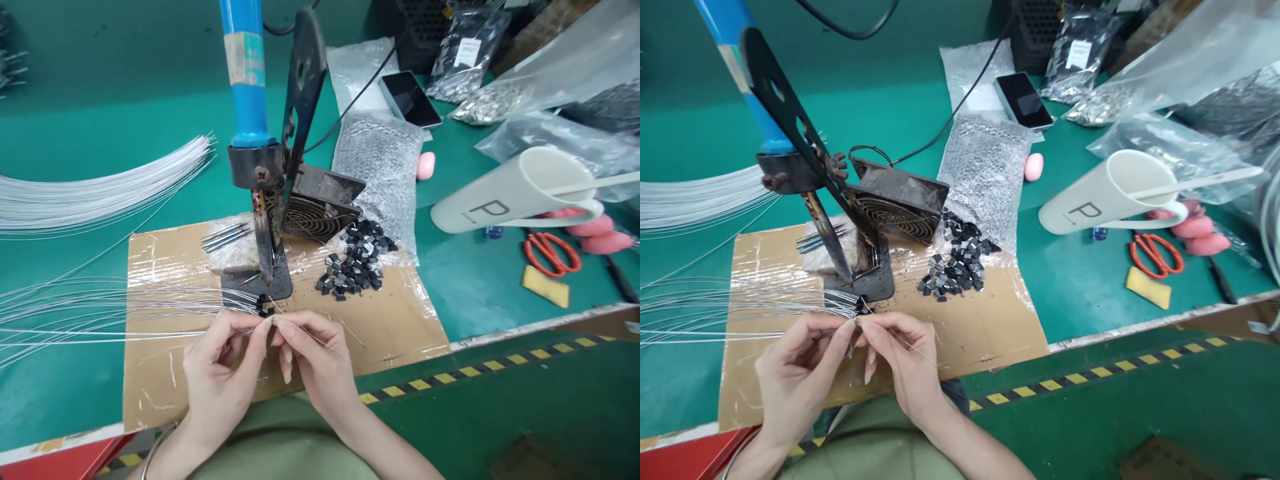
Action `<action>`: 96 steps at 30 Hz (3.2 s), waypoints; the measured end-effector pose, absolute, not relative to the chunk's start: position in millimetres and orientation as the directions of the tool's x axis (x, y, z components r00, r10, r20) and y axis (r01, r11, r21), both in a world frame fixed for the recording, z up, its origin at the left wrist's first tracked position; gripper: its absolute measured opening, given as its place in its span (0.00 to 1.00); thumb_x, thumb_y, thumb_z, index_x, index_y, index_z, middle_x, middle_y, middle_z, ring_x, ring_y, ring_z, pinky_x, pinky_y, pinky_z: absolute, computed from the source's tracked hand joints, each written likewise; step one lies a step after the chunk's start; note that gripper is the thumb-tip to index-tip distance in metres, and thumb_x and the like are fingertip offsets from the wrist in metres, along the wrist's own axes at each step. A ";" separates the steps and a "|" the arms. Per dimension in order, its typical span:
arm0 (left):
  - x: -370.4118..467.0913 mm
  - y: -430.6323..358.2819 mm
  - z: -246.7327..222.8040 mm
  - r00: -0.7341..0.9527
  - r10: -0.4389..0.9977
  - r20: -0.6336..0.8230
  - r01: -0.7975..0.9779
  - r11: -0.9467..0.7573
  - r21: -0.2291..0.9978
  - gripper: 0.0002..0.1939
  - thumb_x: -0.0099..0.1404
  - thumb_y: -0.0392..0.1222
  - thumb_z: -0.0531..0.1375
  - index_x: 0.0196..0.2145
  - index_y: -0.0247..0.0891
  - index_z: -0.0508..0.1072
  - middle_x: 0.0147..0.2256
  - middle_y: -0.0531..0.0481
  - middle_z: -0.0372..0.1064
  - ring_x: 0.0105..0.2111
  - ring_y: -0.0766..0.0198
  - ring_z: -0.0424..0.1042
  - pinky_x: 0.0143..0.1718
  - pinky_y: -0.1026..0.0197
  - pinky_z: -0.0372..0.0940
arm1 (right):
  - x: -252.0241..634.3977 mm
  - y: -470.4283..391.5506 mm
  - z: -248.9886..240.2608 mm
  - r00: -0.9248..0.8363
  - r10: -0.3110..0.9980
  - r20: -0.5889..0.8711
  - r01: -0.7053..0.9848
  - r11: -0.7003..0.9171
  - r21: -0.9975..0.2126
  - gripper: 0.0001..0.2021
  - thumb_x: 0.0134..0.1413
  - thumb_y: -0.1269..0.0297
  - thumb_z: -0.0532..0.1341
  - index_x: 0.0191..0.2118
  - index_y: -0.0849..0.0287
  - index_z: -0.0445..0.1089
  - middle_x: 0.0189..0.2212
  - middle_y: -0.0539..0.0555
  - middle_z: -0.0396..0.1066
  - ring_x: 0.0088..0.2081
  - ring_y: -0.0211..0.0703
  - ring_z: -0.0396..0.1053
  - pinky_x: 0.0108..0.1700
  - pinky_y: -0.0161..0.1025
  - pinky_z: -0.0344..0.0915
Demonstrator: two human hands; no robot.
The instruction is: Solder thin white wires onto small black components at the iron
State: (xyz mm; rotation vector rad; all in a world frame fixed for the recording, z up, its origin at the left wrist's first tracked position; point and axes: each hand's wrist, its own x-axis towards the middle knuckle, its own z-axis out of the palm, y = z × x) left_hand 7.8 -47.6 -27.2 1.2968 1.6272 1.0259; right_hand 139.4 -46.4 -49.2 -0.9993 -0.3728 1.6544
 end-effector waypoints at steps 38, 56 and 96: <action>1.0 -30.1 -2.2 -0.164 0.961 -0.224 0.283 0.264 0.922 0.04 0.68 0.43 0.68 0.34 0.43 0.82 0.36 0.55 0.81 0.35 0.65 0.76 0.35 0.66 0.65 | 157.9 -31.3 -34.5 0.152 0.966 -0.207 -0.352 -0.143 -0.925 0.03 0.60 0.68 0.72 0.36 0.54 0.85 0.23 0.48 0.80 0.21 0.34 0.76 0.24 0.28 0.78; 0.4 -20.9 9.4 -0.035 0.956 -0.291 0.206 0.292 0.934 0.03 0.66 0.41 0.69 0.33 0.43 0.82 0.37 0.53 0.80 0.36 0.63 0.78 0.34 0.66 0.68 | 151.7 -26.0 -31.0 0.153 0.962 -0.227 -0.345 -0.164 -0.924 0.05 0.57 0.70 0.73 0.36 0.53 0.86 0.23 0.48 0.80 0.19 0.33 0.75 0.23 0.27 0.77; 1.9 -16.8 8.5 -0.022 0.948 -0.317 0.145 0.317 0.937 0.05 0.64 0.37 0.69 0.29 0.41 0.81 0.38 0.48 0.83 0.37 0.60 0.81 0.42 0.63 0.75 | 151.4 -29.5 -31.6 0.136 0.962 -0.237 -0.351 -0.177 -0.919 0.04 0.57 0.68 0.73 0.36 0.53 0.88 0.22 0.49 0.81 0.18 0.37 0.76 0.22 0.31 0.79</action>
